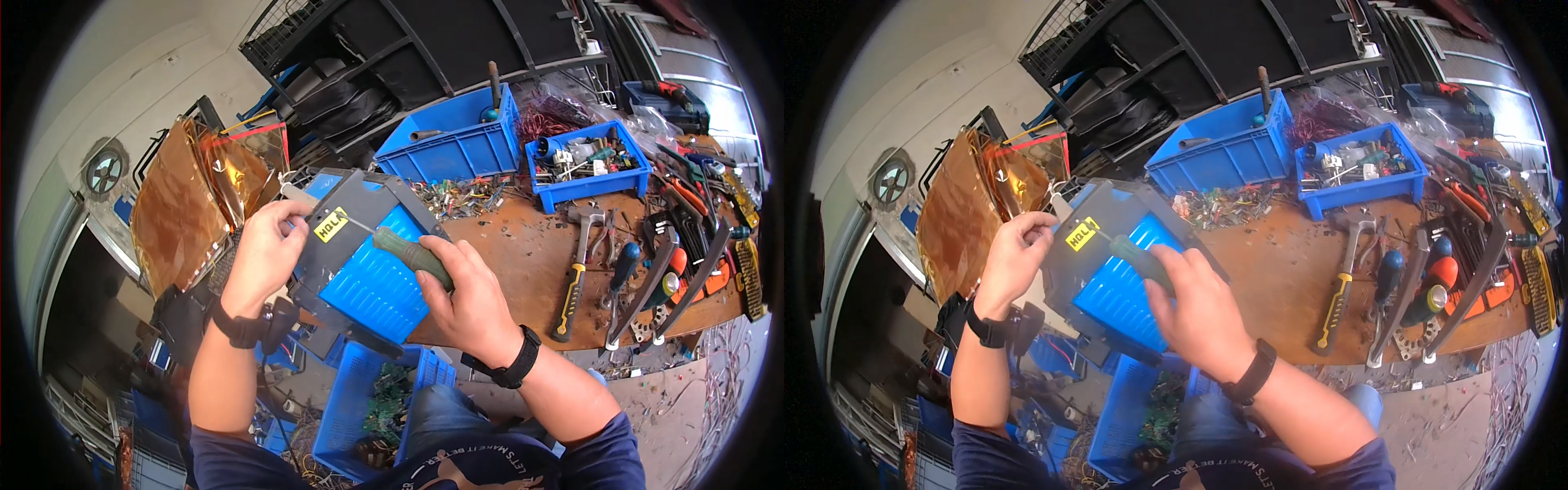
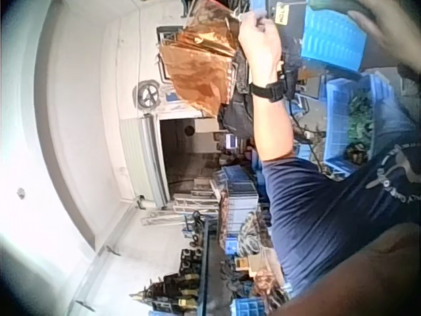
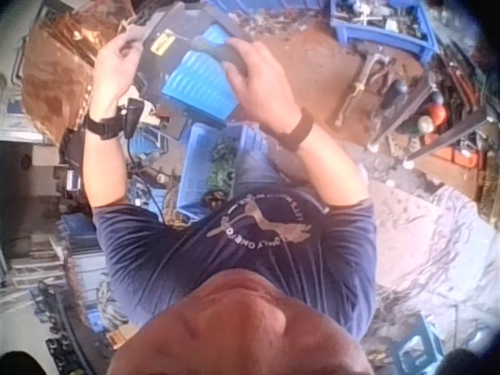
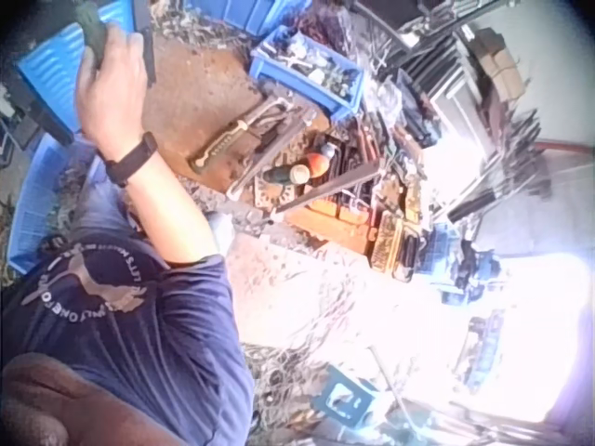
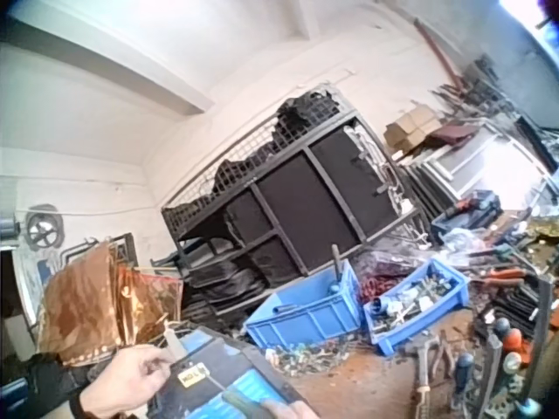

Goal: The person uses a screwdriver to remove screws from a blue electronic device labeled 'HOLM' on a cluttered workbench. They rotate the device to access different sides and eventually remove a black cable assembly from the unit.

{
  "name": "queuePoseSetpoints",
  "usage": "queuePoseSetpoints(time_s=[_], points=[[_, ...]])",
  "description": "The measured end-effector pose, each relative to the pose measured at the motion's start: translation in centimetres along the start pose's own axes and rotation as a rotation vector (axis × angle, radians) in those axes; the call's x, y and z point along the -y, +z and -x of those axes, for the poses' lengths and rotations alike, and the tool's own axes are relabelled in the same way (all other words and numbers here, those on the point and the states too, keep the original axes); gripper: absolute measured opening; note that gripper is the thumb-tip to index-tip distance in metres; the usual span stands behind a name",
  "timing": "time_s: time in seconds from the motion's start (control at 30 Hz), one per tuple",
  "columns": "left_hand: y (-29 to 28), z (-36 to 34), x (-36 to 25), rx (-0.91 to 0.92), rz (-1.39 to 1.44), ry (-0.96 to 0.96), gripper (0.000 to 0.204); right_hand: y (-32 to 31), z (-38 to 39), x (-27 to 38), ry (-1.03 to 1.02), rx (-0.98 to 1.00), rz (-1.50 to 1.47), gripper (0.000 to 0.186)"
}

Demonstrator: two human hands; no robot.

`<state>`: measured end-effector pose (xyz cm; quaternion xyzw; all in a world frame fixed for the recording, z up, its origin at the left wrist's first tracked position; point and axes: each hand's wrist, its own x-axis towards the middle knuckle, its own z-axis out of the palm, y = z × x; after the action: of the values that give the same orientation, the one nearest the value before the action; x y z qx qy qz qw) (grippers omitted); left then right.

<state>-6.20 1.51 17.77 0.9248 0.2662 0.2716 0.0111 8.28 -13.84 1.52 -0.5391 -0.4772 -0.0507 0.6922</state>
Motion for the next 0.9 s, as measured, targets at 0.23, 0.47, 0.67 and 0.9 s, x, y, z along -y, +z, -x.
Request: queuePoseSetpoints(time_s=[0.23, 0.47, 0.67, 0.9], points=[[5.0, 4.7, -1.6, -0.025, 0.679, -0.212, 0.032, 0.9, -0.2, -0.2, -0.031, -0.005, 0.031, 0.035], [7.8, 4.3, 0.1, -0.044, 1.041, -0.429, 0.036, 1.7, -0.4, 0.4, -0.042, -0.003, 0.041, 0.036], [9.9, 3.0, 0.5, -0.023, 1.410, -0.406, 0.036, 2.1, -0.7, 0.6, -0.081, -0.015, 0.098, 0.037], [10.5, 3.0, 0.2, -0.004, 1.596, -0.424, 0.035, 1.8, -0.8, 1.4, -0.111, 0.001, 0.132, 0.038]])
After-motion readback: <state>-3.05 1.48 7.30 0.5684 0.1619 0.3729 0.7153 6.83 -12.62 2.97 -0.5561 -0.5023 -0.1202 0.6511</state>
